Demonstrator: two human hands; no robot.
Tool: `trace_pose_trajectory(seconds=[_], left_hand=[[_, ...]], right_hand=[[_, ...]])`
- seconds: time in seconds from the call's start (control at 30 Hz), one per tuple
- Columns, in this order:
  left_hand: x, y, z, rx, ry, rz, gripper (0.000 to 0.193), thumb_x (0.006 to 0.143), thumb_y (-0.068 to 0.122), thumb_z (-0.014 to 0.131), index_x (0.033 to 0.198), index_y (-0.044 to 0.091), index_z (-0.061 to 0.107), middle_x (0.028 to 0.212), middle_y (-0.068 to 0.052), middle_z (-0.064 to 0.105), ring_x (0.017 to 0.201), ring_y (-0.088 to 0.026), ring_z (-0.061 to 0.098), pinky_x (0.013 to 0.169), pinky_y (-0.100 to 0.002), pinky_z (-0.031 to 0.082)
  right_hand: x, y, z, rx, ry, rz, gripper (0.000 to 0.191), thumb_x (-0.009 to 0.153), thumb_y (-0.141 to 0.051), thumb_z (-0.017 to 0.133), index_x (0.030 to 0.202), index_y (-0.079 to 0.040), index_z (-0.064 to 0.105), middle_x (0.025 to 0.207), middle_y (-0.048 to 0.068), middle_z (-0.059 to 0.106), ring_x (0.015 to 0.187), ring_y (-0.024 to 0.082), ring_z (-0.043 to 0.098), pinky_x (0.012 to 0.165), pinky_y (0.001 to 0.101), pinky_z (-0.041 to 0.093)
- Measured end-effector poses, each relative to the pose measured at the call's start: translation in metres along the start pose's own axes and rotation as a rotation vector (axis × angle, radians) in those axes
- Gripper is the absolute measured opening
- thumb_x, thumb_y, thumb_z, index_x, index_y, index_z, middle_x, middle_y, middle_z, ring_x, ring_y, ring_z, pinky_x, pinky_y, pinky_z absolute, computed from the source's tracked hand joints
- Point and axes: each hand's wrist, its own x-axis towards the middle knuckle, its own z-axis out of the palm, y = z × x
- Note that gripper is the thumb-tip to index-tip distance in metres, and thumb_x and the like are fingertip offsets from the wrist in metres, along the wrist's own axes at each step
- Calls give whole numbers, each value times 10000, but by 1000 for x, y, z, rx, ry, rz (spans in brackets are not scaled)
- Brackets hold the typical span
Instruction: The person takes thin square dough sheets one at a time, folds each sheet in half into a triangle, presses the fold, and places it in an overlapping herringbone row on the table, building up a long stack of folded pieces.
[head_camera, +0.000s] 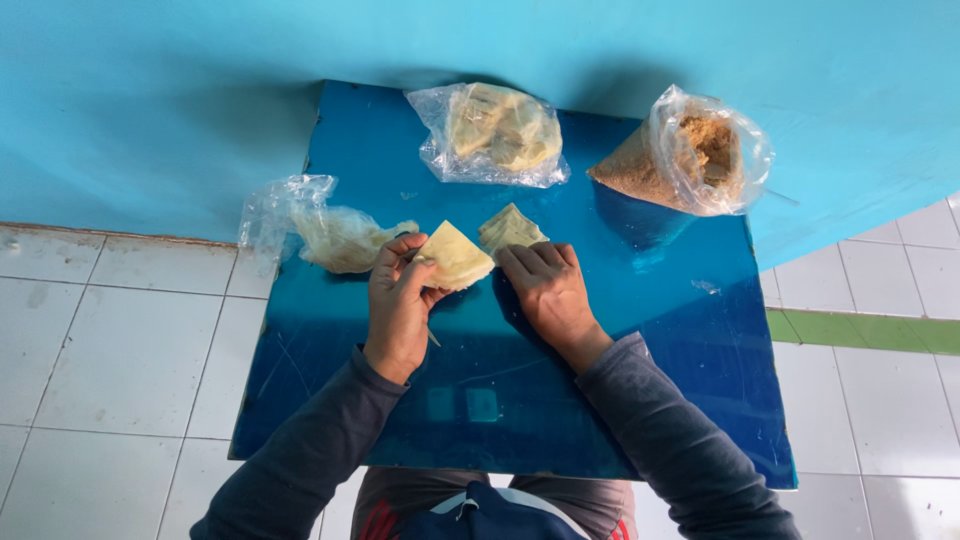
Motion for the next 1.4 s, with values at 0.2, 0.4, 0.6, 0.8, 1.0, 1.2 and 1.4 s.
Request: trace_pose_trajectory(seconds=[0.2,0.4,0.6,0.8,1.0,1.2,1.4], left_hand=[[-1,1,1,17,12,-7,267,968,55,565,1234,73,561,1186,-80,584,1009,-182,666,830,-347,621],[0,-1,-1,-10,-7,-11,283,961,56,585,1242,74,562,1182,-81,588,1011,-186,666,834,-350,621],[0,-9,3,33,-107,-58,307,977,88,622,1277,68,560,1184,-127,649,1000,-198,699,818,-328,618],[-6,-17,12,208,-255,-66,409,998,131,631,1392,48,559,1268,-75,642,1063,-130,681,874,-298,618],[-11,-18,11,263,-456,57,463,1047,194,600,1480,59,503,1309,-107,660,1116,-144,705,939,-299,627],[-10,-18,12,318,-404,66,435,1029,178,627,1431,30,550,1293,-117,668,1074,-147,709,873,-288,644],[-10,-16,10,359,-289,61,310,976,159,693,1234,5,616,1168,-100,676,975,-126,709,762,-282,646]], right_hand=[[-3,-1,-1,-25,-26,-12,314,897,-58,651,1211,-50,666,1161,85,728,1011,239,686,918,411,486],[-4,-2,1,-19,-30,-9,316,890,-59,651,1205,-37,668,1156,98,731,1004,263,696,897,413,501],[4,0,-14,107,56,114,251,911,-32,679,1158,-58,715,1086,98,755,929,271,721,842,431,537],[0,-8,-45,518,106,236,327,883,-92,802,1188,-51,691,1164,138,705,986,255,736,824,354,612],[1,-21,-35,615,85,289,283,885,-115,814,1141,-44,717,1114,121,709,951,257,738,771,336,615],[-2,-15,-27,660,62,382,143,970,-71,726,1109,-37,735,1050,103,731,878,227,750,729,316,592],[-2,-19,-27,849,-20,384,165,985,-90,697,1131,-17,717,1116,98,702,925,184,749,767,289,617]])
